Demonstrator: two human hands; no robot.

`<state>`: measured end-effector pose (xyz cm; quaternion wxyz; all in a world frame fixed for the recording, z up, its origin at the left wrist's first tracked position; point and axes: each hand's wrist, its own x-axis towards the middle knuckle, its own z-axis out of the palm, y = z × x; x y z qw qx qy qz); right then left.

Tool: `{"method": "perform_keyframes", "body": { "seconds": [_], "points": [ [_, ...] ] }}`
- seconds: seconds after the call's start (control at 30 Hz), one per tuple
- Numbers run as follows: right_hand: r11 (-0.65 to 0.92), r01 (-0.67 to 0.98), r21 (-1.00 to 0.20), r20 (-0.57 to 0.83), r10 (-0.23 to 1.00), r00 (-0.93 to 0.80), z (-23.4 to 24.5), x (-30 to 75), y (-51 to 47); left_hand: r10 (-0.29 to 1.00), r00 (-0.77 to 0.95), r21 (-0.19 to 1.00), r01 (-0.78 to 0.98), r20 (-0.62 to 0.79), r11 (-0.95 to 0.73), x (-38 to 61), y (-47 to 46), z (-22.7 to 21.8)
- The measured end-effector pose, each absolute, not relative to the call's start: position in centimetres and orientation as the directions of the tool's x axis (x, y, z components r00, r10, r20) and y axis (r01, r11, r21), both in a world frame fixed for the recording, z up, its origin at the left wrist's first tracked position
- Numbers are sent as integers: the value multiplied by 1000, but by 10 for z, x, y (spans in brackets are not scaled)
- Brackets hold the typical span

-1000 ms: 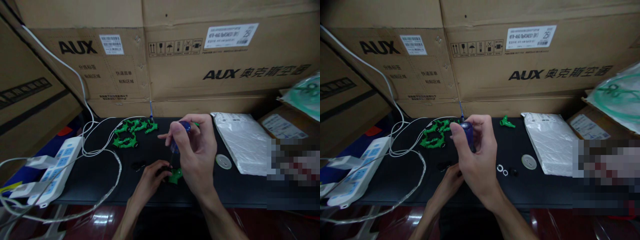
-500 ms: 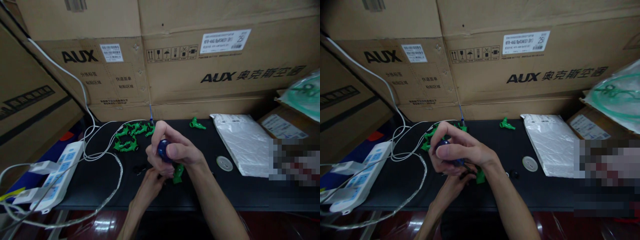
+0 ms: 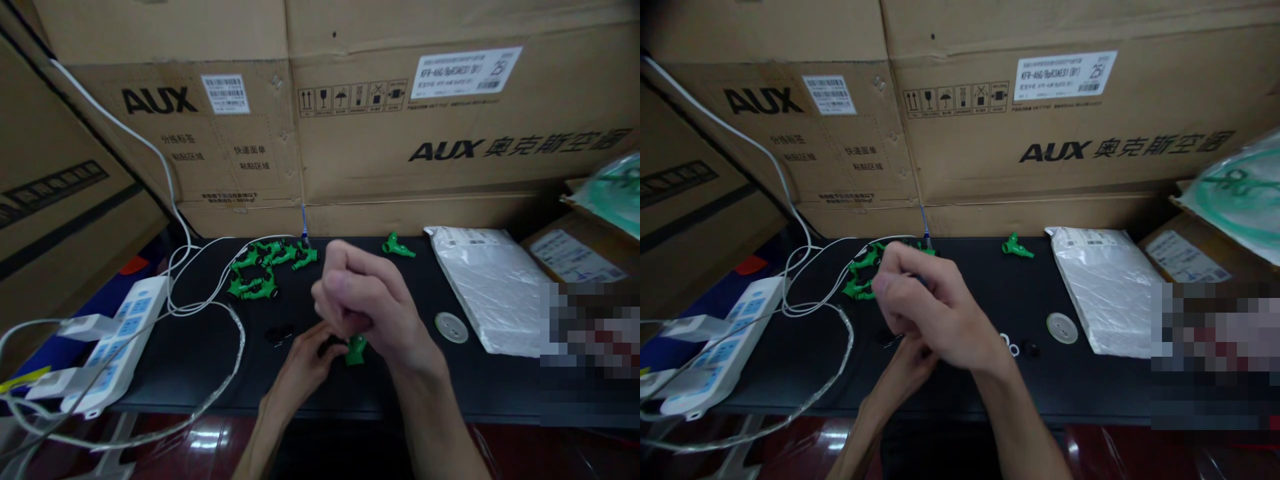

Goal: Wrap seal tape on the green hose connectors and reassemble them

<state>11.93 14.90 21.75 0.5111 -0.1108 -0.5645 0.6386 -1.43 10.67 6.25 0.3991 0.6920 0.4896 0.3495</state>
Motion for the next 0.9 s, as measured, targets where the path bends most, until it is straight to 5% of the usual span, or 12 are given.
{"method": "perform_keyframes", "body": {
  "seconds": [0.07, 0.13, 0.23, 0.3, 0.37, 0.47, 0.53, 0.6, 0.67, 0.73, 0.83, 0.9],
  "points": [
    [-36, -552, -833, 461, 507, -728, 219, 131, 164, 947, 311, 902, 380, 85, -206, -14, 107, 64],
    [-85, -508, -857, 407, 494, -768, 220, 134, 172, 940, 330, 909, 361, 84, -208, -13, 107, 66],
    [148, -438, -887, 312, 891, -331, 219, 122, 163, 934, 344, 918, 334, 92, -214, -13, 107, 69],
    [346, -375, -860, 318, 938, 137, 217, 111, 149, 932, 348, 921, 320, 103, -221, -13, 107, 69],
    [432, -389, -814, 328, 894, 306, 215, 107, 142, 932, 348, 921, 318, 105, -223, -14, 106, 66],
    [214, -549, -808, 443, 834, -328, 216, 115, 154, 948, 310, 907, 372, 78, -196, -16, 105, 61],
    [-38, -467, -884, 417, 389, -822, 220, 123, 171, 958, 278, 895, 406, 73, -186, -17, 105, 60],
    [-153, -419, -895, 375, 249, -893, 223, 125, 182, 956, 280, 894, 403, 81, -194, -16, 106, 61],
    [-106, -488, -866, 355, 557, -751, 223, 118, 179, 947, 309, 903, 379, 83, -202, -15, 107, 64],
    [130, -493, -860, 319, 892, -320, 220, 106, 165, 940, 327, 910, 354, 97, -217, -14, 107, 66],
    [467, -335, -818, 351, 868, 351, 214, 92, 144, 940, 316, 909, 341, 127, -237, -14, 108, 65],
    [462, -459, -759, 404, 887, 226, 212, 94, 145, 942, 313, 908, 349, 122, -233, -15, 108, 61]
  ]
}}
